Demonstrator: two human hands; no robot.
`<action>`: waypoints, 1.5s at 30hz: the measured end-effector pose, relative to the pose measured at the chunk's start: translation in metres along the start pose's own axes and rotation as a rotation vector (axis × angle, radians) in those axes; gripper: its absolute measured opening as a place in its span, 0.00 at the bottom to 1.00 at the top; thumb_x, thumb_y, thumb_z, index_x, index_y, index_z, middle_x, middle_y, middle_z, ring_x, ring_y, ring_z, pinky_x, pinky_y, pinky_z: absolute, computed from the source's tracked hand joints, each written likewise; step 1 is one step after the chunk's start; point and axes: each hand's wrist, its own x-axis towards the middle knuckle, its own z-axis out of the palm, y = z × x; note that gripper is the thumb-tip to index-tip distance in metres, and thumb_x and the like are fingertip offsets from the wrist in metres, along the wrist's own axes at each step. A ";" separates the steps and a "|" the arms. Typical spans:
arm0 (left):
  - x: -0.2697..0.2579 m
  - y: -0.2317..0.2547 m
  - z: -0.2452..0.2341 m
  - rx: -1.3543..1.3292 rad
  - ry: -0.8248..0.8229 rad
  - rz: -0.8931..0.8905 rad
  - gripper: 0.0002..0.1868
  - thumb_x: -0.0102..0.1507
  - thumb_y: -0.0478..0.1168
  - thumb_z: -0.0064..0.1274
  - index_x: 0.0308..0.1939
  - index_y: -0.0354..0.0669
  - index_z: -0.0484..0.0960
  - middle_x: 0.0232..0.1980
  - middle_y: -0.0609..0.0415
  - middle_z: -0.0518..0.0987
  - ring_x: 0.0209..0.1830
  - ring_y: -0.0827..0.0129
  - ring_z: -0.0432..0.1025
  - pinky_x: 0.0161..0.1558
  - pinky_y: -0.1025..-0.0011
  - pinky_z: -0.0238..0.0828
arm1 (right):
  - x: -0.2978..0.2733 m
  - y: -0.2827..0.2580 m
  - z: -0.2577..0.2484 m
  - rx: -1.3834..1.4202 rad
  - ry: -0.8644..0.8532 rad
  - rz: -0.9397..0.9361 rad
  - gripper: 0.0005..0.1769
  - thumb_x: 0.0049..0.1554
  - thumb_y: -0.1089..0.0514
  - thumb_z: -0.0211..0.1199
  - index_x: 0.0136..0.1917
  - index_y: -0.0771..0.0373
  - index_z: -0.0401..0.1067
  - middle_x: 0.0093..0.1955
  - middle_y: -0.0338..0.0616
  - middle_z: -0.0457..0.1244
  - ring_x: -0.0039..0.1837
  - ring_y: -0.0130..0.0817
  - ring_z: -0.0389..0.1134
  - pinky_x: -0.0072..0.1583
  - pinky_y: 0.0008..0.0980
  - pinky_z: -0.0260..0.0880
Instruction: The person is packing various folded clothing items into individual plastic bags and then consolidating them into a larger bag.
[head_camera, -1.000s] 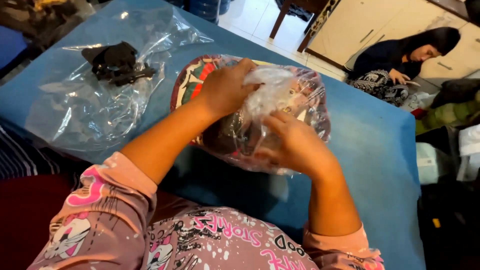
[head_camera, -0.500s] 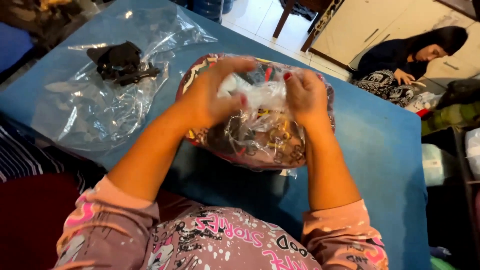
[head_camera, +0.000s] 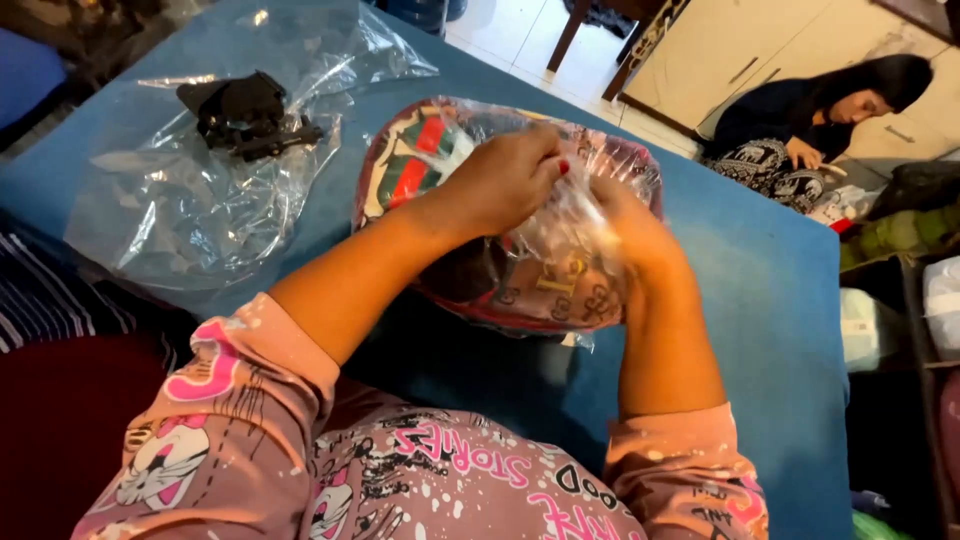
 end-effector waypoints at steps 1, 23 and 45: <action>0.005 0.002 -0.001 0.030 -0.095 -0.095 0.13 0.69 0.54 0.40 0.45 0.55 0.75 0.39 0.46 0.84 0.51 0.44 0.78 0.50 0.48 0.73 | -0.009 -0.011 -0.009 0.092 -0.044 -0.015 0.22 0.50 0.71 0.50 0.57 0.76 0.73 0.51 0.59 0.68 0.61 0.48 0.67 0.70 0.48 0.62; -0.057 -0.008 -0.002 0.446 0.082 0.199 0.36 0.61 0.55 0.58 0.70 0.53 0.67 0.38 0.42 0.82 0.44 0.42 0.78 0.50 0.48 0.68 | 0.013 -0.039 0.039 -0.158 -0.109 0.040 0.17 0.58 0.52 0.57 0.58 0.59 0.74 0.48 0.54 0.70 0.55 0.45 0.72 0.60 0.49 0.71; -0.073 -0.028 0.005 0.423 0.546 0.565 0.20 0.65 0.60 0.55 0.43 0.50 0.79 0.44 0.52 0.72 0.48 0.53 0.70 0.50 0.57 0.66 | -0.020 -0.040 0.050 -0.798 -0.015 0.131 0.22 0.67 0.38 0.49 0.51 0.53 0.77 0.44 0.60 0.70 0.54 0.67 0.71 0.56 0.62 0.68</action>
